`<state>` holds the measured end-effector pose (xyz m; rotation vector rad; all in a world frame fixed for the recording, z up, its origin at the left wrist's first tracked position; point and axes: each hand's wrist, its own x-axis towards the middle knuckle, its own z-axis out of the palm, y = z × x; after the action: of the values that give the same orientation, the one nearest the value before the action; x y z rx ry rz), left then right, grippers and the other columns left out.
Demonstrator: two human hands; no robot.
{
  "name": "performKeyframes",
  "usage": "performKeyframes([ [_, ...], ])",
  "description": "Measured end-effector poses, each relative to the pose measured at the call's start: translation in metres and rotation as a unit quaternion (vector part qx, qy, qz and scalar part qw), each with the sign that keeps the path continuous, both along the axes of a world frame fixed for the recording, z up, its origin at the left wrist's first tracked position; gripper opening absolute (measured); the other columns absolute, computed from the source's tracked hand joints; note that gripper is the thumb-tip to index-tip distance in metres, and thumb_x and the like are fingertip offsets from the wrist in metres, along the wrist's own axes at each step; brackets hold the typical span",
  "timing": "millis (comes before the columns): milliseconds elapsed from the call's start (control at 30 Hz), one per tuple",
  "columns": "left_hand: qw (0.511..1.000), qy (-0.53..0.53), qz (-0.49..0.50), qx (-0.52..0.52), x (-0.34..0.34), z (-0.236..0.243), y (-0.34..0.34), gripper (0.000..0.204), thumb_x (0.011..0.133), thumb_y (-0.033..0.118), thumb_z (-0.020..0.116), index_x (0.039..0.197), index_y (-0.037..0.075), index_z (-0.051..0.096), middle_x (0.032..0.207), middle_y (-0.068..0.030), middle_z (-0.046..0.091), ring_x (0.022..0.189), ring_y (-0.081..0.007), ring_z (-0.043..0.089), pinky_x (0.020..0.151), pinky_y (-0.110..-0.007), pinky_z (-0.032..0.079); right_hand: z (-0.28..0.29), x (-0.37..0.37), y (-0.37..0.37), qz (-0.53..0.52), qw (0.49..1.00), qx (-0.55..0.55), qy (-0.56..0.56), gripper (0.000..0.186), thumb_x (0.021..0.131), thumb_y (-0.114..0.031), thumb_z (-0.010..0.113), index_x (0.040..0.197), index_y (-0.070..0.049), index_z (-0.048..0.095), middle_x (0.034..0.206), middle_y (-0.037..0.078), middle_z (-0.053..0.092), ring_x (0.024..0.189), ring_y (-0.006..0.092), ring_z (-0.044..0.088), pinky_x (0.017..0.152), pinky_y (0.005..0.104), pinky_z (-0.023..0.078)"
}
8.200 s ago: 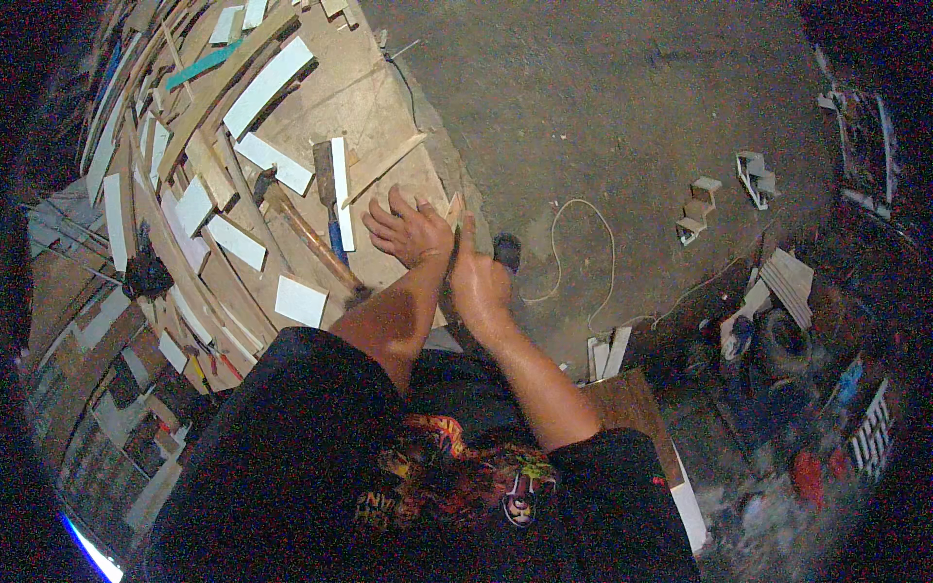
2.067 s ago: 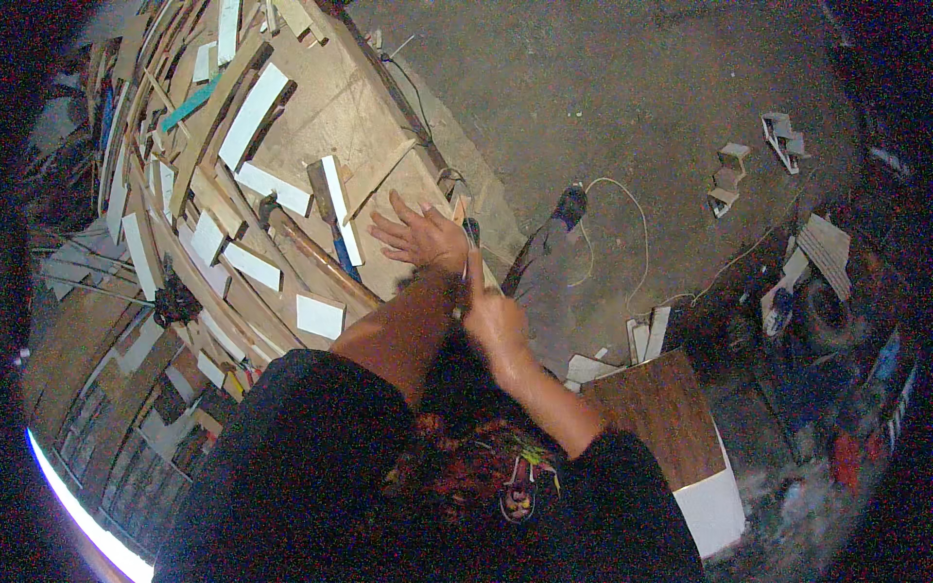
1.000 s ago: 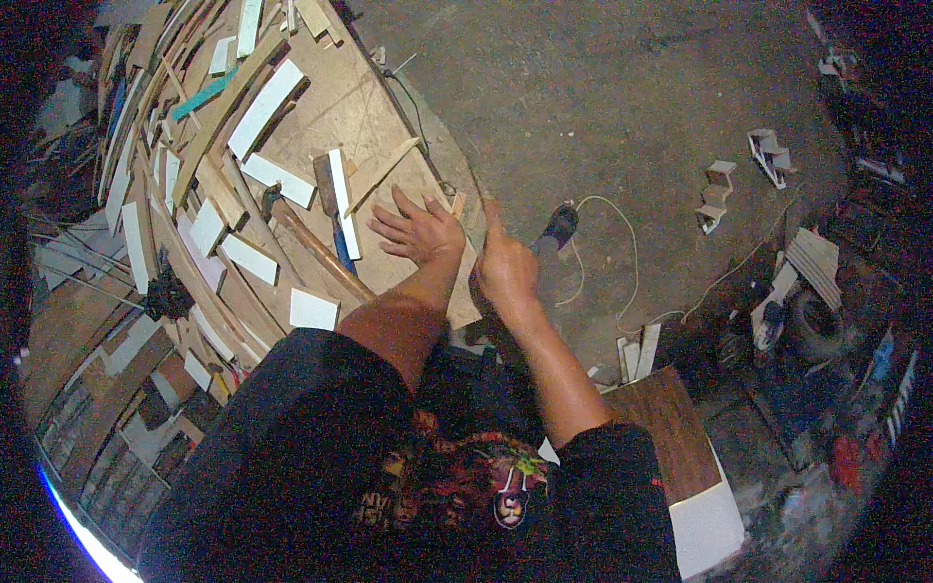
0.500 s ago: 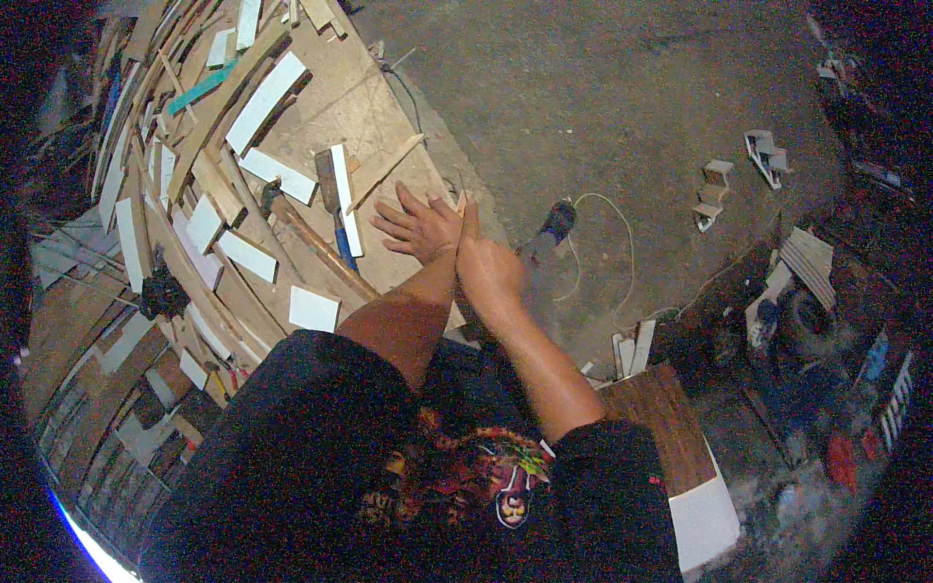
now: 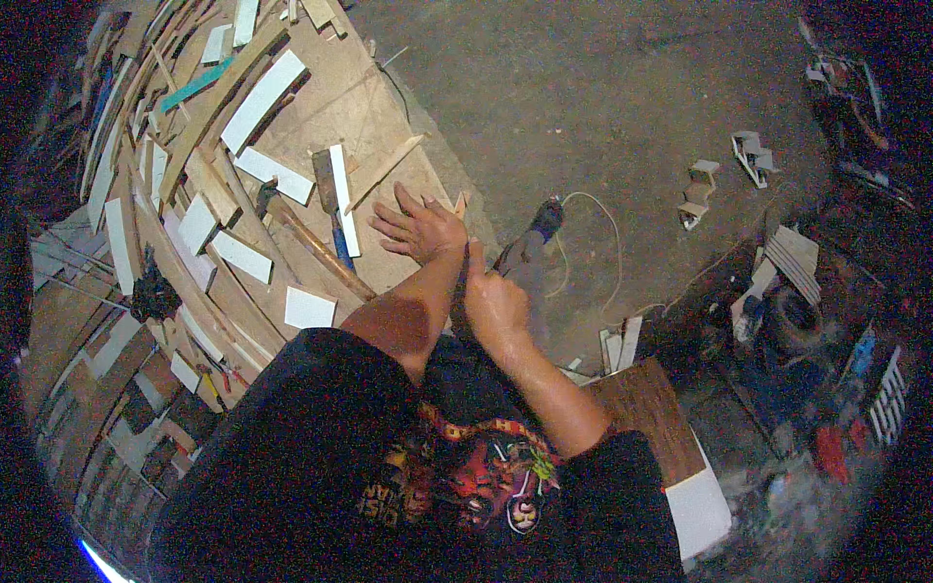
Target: The person uses a hand tool to carve and shave small pieces of wood off a thin strip while holding it against a workbench.
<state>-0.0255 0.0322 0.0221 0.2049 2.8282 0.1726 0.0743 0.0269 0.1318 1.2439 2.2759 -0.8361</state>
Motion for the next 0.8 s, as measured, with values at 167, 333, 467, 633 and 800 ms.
performKeyframes([
  [167, 1.0, -0.008, 0.005, 0.018, 0.004, -0.008, 0.002, 0.061, 0.101, 0.034, 0.048, 0.156, 0.021, 0.025, 0.163, -0.0289, 0.009, 0.151, -0.0502, 0.002, 0.115, -0.069, 0.011, -0.035, -0.015, 0.023, -0.009, 0.999, 0.033, 0.04, 0.068, 0.087, -0.012, 0.058, 0.152, -0.007, 0.037, 0.071, 0.025, 0.068, 0.063, 0.0428, 0.069, 0.055, 0.0539, 0.054],
  [333, 1.0, -0.003, -0.003, 0.014, 0.004, -0.007, -0.002, 0.063, 0.101, 0.033, 0.048, 0.157, 0.017, 0.023, 0.162, -0.0299, 0.008, 0.15, -0.052, 0.002, 0.115, -0.07, 0.011, -0.029, 0.015, 0.02, -0.015, 0.998, -0.017, 0.066, 0.063, 0.096, -0.016, 0.051, 0.156, -0.014, 0.032, 0.075, 0.026, 0.069, 0.064, 0.0428, 0.069, 0.057, 0.055, 0.055],
  [467, 1.0, -0.012, -0.007, 0.002, 0.002, -0.002, 0.0, 0.064, 0.101, 0.032, 0.048, 0.157, 0.016, 0.022, 0.162, -0.0301, 0.008, 0.15, -0.0525, 0.001, 0.114, -0.07, 0.011, -0.023, 0.017, 0.017, -0.002, 0.999, -0.022, 0.039, 0.066, 0.095, -0.016, 0.051, 0.157, -0.016, 0.03, 0.075, 0.026, 0.069, 0.065, 0.0445, 0.069, 0.056, 0.0559, 0.055],
  [633, 1.0, -0.011, -0.011, 0.014, 0.005, -0.001, 0.002, 0.066, 0.1, 0.032, 0.051, 0.157, 0.016, 0.022, 0.163, -0.0296, 0.008, 0.15, -0.0528, 0.003, 0.114, -0.07, 0.01, -0.013, -0.009, 0.014, -0.007, 0.999, -0.004, -0.053, 0.069, 0.094, -0.014, 0.051, 0.158, -0.011, 0.025, 0.075, 0.023, 0.071, 0.063, 0.0417, 0.07, 0.056, 0.0557, 0.056],
  [800, 1.0, 0.001, -0.013, 0.009, 0.006, -0.013, -0.001, 0.066, 0.1, 0.032, 0.051, 0.157, 0.016, 0.022, 0.162, -0.0305, 0.009, 0.15, -0.0532, 0.003, 0.114, -0.071, 0.01, -0.016, -0.019, 0.017, -0.017, 1.0, 0.004, -0.025, 0.066, 0.093, -0.013, 0.052, 0.154, -0.003, 0.029, 0.071, 0.022, 0.07, 0.061, 0.0389, 0.071, 0.053, 0.0518, 0.056],
])
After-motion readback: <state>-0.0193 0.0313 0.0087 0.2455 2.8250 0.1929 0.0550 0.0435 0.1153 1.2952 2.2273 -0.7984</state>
